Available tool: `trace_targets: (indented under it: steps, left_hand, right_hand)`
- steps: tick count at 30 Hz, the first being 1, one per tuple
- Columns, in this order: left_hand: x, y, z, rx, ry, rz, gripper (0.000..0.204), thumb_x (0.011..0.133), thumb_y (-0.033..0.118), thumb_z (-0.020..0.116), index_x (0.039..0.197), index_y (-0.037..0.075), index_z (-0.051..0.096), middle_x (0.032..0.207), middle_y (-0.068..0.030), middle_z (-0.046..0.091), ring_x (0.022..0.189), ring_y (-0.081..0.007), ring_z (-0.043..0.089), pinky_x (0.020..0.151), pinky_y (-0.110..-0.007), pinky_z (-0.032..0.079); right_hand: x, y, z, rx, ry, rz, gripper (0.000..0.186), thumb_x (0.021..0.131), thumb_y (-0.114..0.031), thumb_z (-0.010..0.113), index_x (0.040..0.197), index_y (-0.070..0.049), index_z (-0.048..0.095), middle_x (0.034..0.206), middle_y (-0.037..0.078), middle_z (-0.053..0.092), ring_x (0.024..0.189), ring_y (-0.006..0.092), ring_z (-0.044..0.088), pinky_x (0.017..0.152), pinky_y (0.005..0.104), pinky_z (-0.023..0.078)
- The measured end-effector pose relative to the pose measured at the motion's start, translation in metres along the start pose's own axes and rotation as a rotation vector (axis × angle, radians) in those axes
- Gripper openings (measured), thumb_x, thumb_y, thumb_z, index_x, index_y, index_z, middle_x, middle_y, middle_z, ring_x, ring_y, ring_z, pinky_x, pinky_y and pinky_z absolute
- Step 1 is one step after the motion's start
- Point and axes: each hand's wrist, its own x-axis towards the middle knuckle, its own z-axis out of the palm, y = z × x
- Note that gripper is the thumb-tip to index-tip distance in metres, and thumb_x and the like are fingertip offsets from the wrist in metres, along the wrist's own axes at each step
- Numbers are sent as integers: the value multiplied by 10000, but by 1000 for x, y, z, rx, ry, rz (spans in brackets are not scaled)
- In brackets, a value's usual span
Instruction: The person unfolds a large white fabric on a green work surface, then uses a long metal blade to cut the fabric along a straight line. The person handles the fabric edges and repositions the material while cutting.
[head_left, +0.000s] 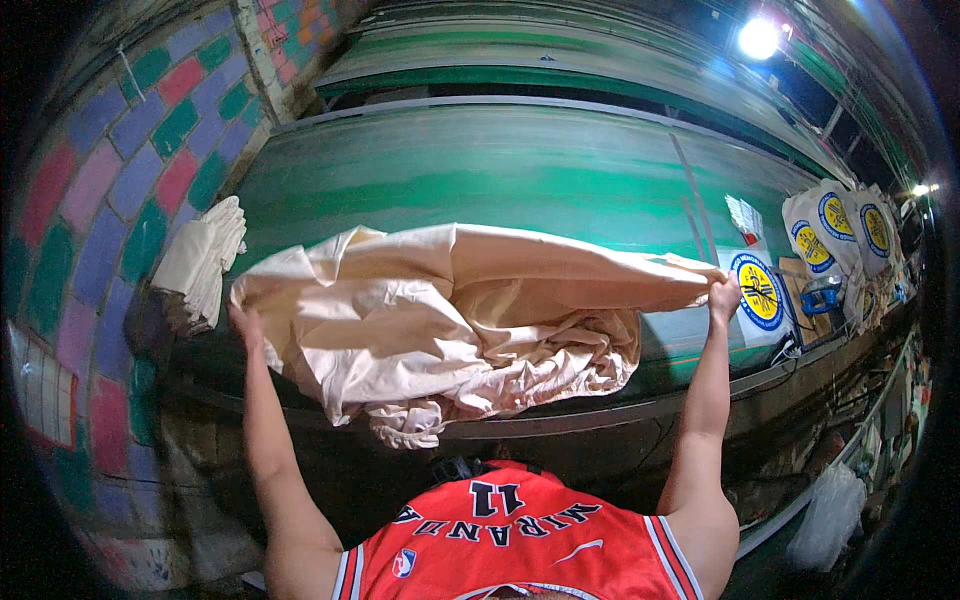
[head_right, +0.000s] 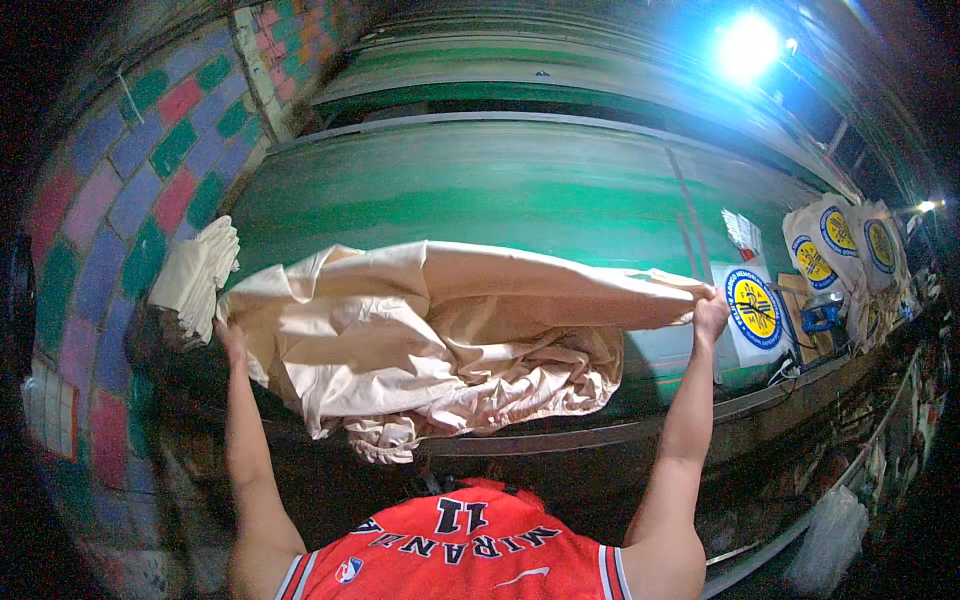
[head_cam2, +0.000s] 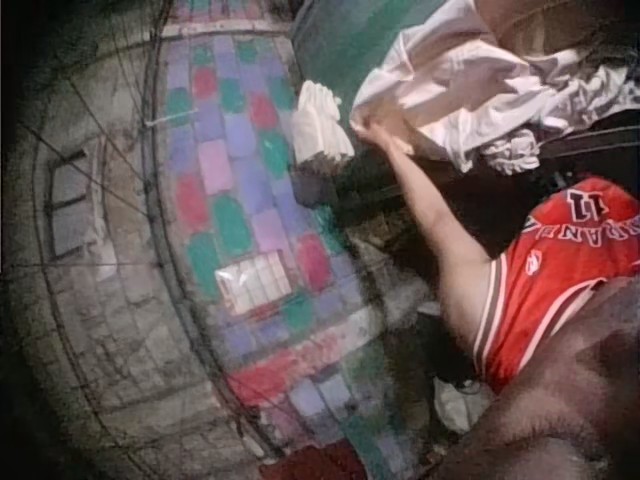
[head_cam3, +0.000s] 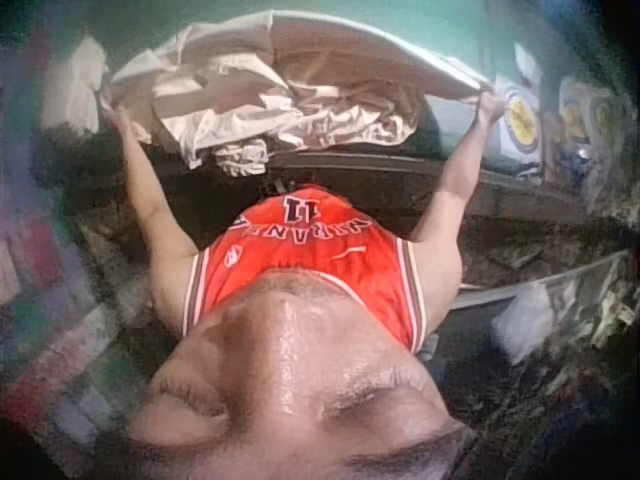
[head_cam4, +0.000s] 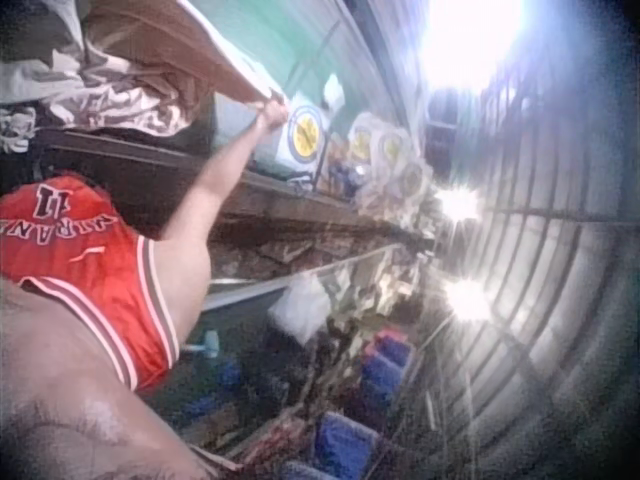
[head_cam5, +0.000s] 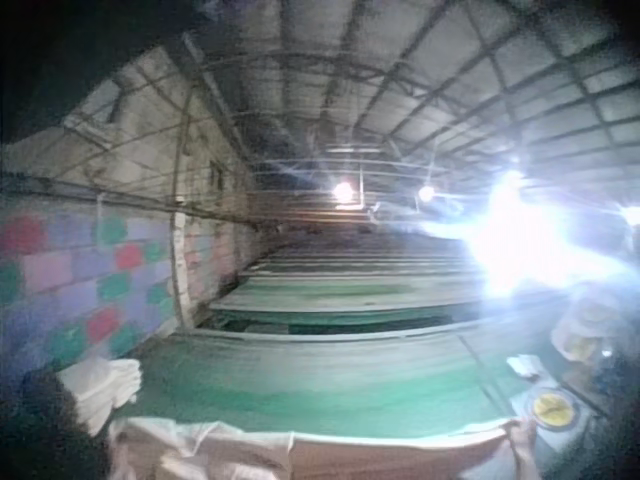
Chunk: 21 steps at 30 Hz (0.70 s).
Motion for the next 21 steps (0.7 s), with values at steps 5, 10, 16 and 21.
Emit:
trace_targets:
  steps: [5, 10, 16, 21]
  left_hand:
    - [-50, -38, -30, 1039, -98, 46, 483, 843, 113, 647, 1288, 18, 486, 1256, -212, 560, 1224, -390, 522, 1023, -497, 429]
    - [-131, 26, 53, 533, -319, 731, 327, 740, -34, 588, 1060, 24, 621, 1069, -190, 623, 1056, -402, 567, 942, -480, 444]
    - [-237, 71, 145, 562, -838, 347, 635, 789, 198, 714, 1327, -10, 449, 1307, -272, 515, 1220, -441, 498, 1039, -452, 418]
    - [-239, 72, 128, 760, -1004, -27, 410, 805, 191, 657, 1159, 3, 574, 1343, -324, 476, 1200, -484, 502, 965, -482, 455]
  right_hand:
    - [-52, 40, 11, -495, -459, 20, 400, 785, -179, 677, 1127, 15, 603, 1154, 253, 621, 1107, 417, 596, 904, 512, 506]
    - [-102, -21, 63, -140, -282, -426, 279, 702, -109, 749, 941, -2, 653, 996, 244, 628, 1015, 412, 586, 874, 467, 498]
    - [-173, -100, 119, 74, -548, -520, 481, 859, -231, 646, 1315, -121, 544, 1171, 221, 611, 976, 424, 644, 831, 496, 523]
    - [-165, -76, 121, -24, -701, -475, 349, 799, -203, 627, 1126, -95, 674, 998, 242, 658, 931, 418, 650, 823, 493, 526]
